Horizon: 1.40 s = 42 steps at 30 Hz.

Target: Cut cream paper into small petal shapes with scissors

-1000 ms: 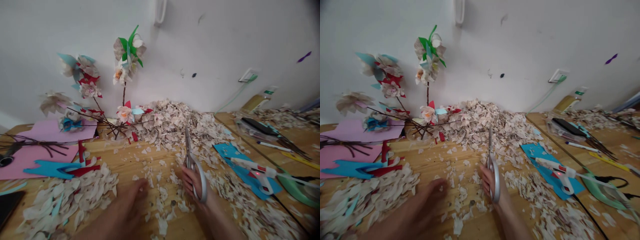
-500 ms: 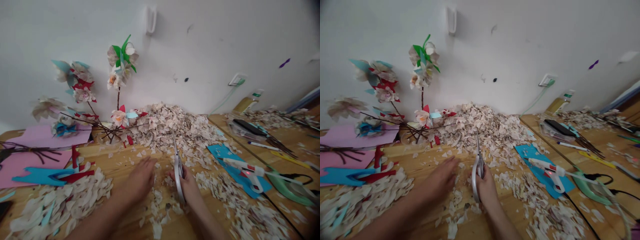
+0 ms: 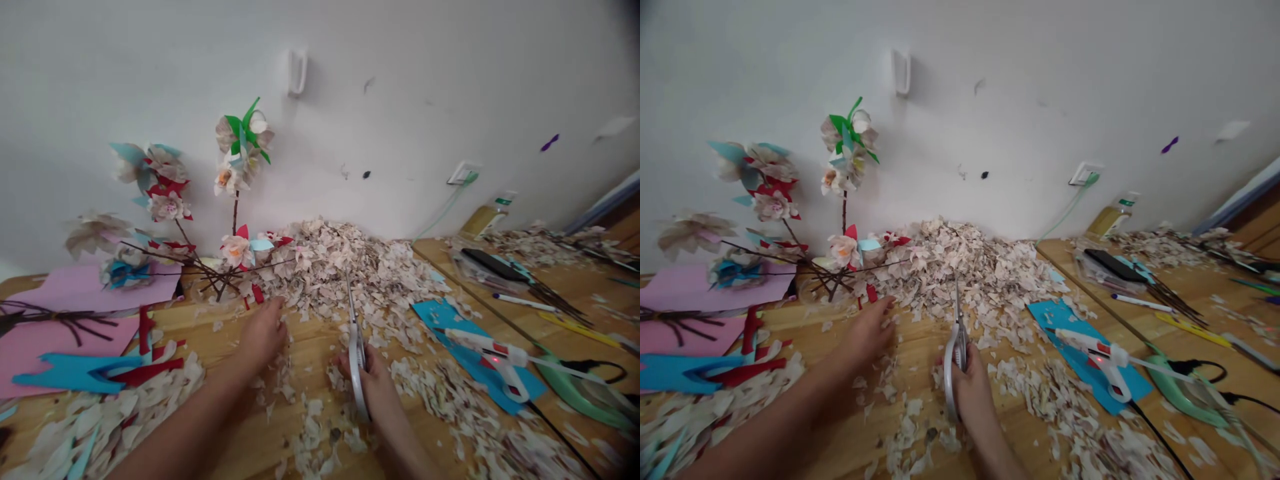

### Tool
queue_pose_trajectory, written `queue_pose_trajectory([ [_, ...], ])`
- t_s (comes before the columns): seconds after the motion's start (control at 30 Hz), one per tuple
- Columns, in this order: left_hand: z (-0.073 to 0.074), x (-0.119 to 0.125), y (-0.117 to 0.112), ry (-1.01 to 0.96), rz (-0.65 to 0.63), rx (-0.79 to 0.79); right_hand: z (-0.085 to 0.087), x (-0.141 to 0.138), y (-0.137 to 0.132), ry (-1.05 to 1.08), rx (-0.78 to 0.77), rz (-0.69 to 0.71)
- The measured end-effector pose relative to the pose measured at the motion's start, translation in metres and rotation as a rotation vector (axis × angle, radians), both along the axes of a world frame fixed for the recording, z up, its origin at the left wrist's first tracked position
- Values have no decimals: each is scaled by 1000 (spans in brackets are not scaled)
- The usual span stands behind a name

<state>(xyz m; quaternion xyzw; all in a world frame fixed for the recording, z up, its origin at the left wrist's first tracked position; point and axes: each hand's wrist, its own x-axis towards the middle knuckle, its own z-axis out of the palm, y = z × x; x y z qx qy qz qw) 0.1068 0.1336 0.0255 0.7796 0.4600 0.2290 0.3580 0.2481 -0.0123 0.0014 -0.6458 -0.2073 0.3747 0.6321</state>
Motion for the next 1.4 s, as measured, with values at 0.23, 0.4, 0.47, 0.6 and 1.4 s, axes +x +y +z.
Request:
queue_pose_trajectory([
  [0.23,-13,5,15,-2,35,-29,0,-3,-1,-37,-49,33],
  [0.4,-8,-5,-18,-188,17,-192,-7,-10,-1,-98,-37,64],
  [0.47,-2,-13,-38,-256,-13,-274,-7,-16,-2,-123,-34,77],
  [0.6,10,-27,-66,-402,-11,-583,-2,-33,-9,-90,-13,172],
  [1.4,13,-39,-80,83,-241,-417,18,-26,-6,-2,40,-3],
])
